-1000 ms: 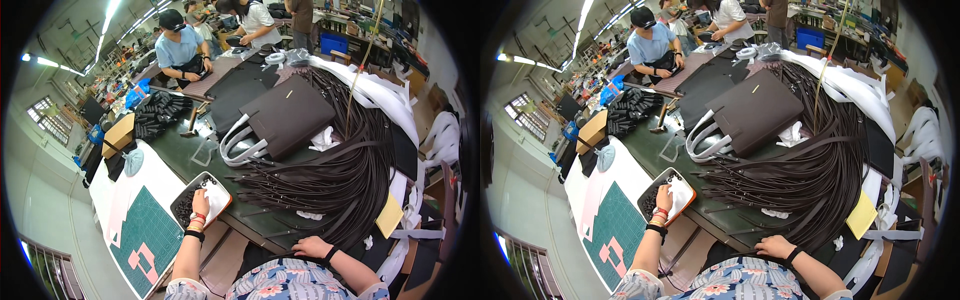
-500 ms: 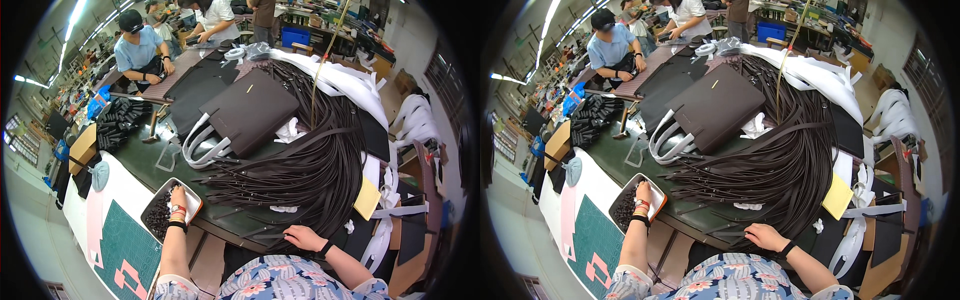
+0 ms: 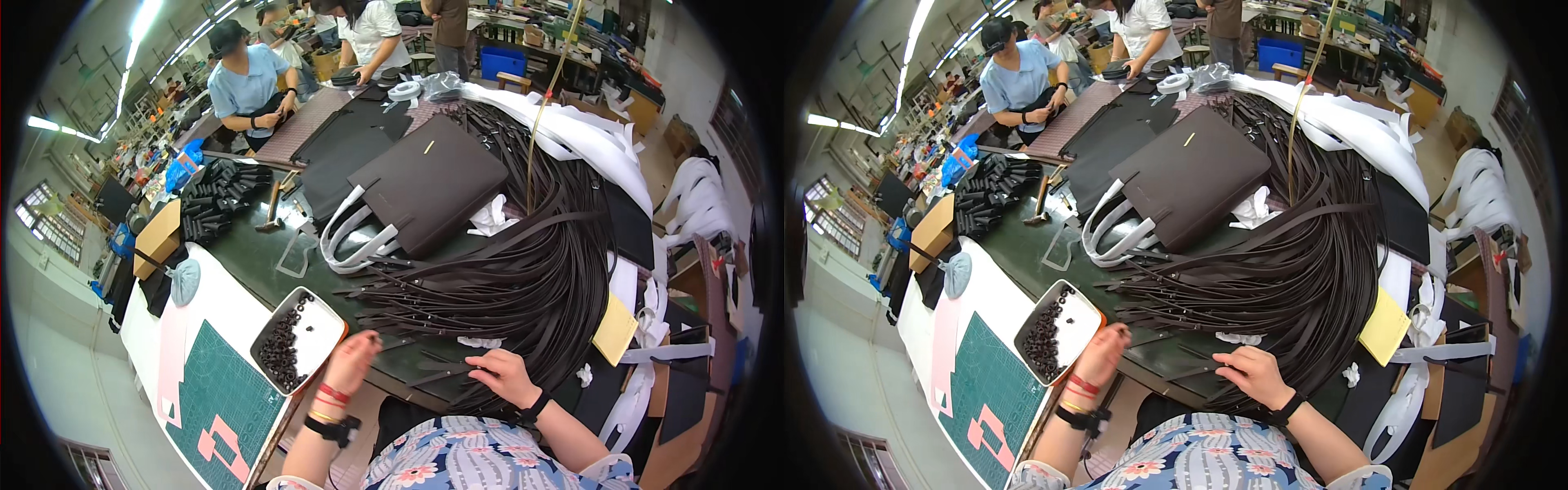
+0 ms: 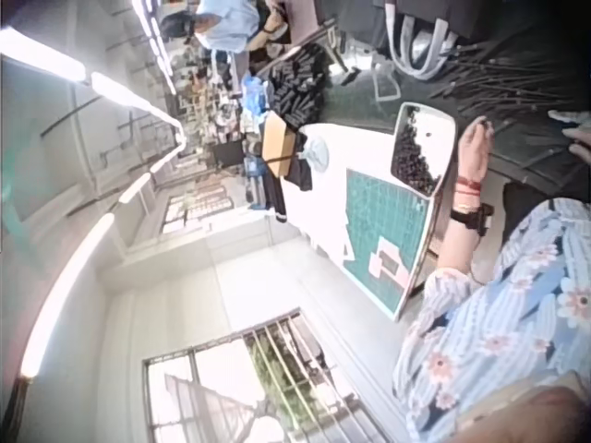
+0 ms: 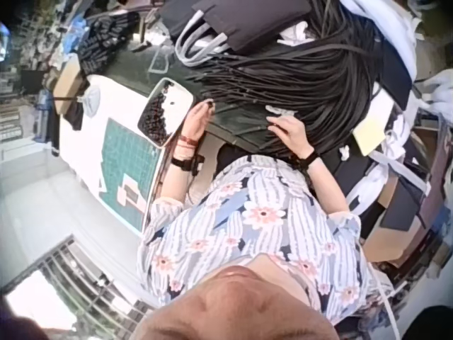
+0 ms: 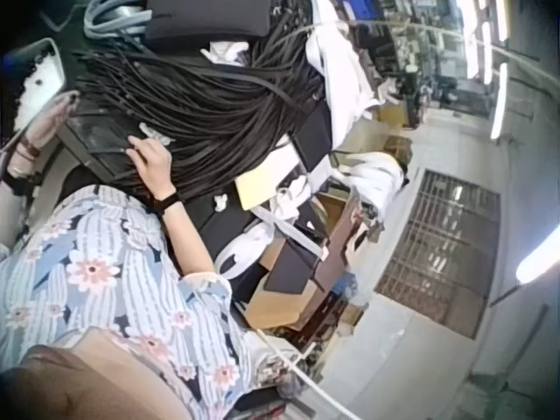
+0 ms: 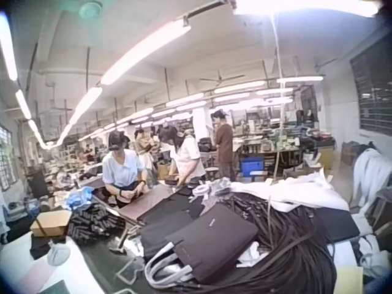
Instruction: The person attaches small black plastic hardware pieces to the ends of long dark leather straps. They pick up a strap, slide a plastic piece onto the end, and place the finished strap onto a growing pile on the table. The task is performed by hand without tools in a factory setting.
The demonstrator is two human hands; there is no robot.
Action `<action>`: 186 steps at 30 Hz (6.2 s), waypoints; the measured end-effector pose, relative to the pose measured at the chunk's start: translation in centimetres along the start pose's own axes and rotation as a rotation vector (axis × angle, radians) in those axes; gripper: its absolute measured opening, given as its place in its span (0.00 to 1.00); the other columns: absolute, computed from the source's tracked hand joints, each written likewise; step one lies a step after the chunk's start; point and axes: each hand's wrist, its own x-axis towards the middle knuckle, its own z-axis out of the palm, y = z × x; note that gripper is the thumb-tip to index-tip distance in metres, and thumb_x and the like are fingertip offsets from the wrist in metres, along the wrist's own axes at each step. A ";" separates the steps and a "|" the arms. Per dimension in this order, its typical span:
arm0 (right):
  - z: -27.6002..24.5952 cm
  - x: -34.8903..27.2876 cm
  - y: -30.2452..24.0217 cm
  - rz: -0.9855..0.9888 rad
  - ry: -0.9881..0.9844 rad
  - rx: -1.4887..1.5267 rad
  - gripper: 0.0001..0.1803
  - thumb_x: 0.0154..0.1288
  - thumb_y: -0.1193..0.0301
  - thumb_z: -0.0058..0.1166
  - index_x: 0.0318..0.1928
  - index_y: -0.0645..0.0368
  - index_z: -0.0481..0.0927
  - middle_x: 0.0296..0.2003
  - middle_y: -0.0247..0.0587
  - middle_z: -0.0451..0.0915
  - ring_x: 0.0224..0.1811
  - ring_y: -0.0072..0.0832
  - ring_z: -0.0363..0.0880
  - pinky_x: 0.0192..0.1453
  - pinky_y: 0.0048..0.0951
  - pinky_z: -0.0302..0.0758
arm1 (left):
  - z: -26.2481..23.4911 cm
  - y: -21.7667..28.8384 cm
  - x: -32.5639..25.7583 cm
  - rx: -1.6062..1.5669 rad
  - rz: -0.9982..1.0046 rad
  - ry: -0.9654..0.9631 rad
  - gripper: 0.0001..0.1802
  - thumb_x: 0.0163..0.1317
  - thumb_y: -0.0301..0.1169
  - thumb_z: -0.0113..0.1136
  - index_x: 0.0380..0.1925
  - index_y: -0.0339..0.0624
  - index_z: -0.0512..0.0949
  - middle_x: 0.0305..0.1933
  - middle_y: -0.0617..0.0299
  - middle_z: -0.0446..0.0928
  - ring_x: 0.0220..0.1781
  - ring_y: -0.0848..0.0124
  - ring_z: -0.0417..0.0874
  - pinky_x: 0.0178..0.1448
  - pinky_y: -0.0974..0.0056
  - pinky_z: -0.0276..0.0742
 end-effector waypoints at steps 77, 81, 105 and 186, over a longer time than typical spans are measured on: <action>-3.6 3.1 0.9 -0.016 -0.187 0.302 0.09 0.56 0.73 0.64 0.37 0.61 0.80 0.28 0.40 0.80 0.29 0.31 0.80 0.34 0.28 0.75 | 17.2 -3.9 1.2 0.190 -0.211 -0.486 0.15 0.63 0.29 0.65 0.41 0.46 0.67 0.24 0.76 0.70 0.22 0.87 0.66 0.26 0.78 0.57; -4.5 2.7 1.1 0.084 -0.183 0.402 0.10 0.53 0.73 0.64 0.36 0.62 0.78 0.29 0.40 0.82 0.29 0.27 0.80 0.37 0.27 0.76 | 18.0 -5.2 1.2 -0.065 -0.248 -0.548 0.14 0.63 0.25 0.63 0.43 0.48 0.68 0.24 0.78 0.67 0.20 0.87 0.61 0.25 0.78 0.55; -4.4 -4.3 10.1 0.258 -0.554 -0.638 0.05 0.55 0.73 0.58 0.31 0.60 0.83 0.31 0.45 0.82 0.38 0.43 0.83 0.42 0.41 0.80 | 7.7 -11.4 4.0 1.485 0.362 -0.357 0.19 0.63 0.44 0.61 0.52 0.52 0.75 0.50 0.58 0.78 0.48 0.57 0.81 0.48 0.57 0.79; 2.5 -7.6 9.3 0.120 -0.724 -0.311 0.12 0.62 0.58 0.59 0.43 0.45 0.87 0.37 0.32 0.80 0.47 0.34 0.76 0.53 0.36 0.72 | 5.0 -5.4 0.8 0.148 -0.064 -0.114 0.16 0.71 0.27 0.52 0.57 0.37 0.73 0.47 0.55 0.80 0.48 0.71 0.83 0.56 0.66 0.81</action>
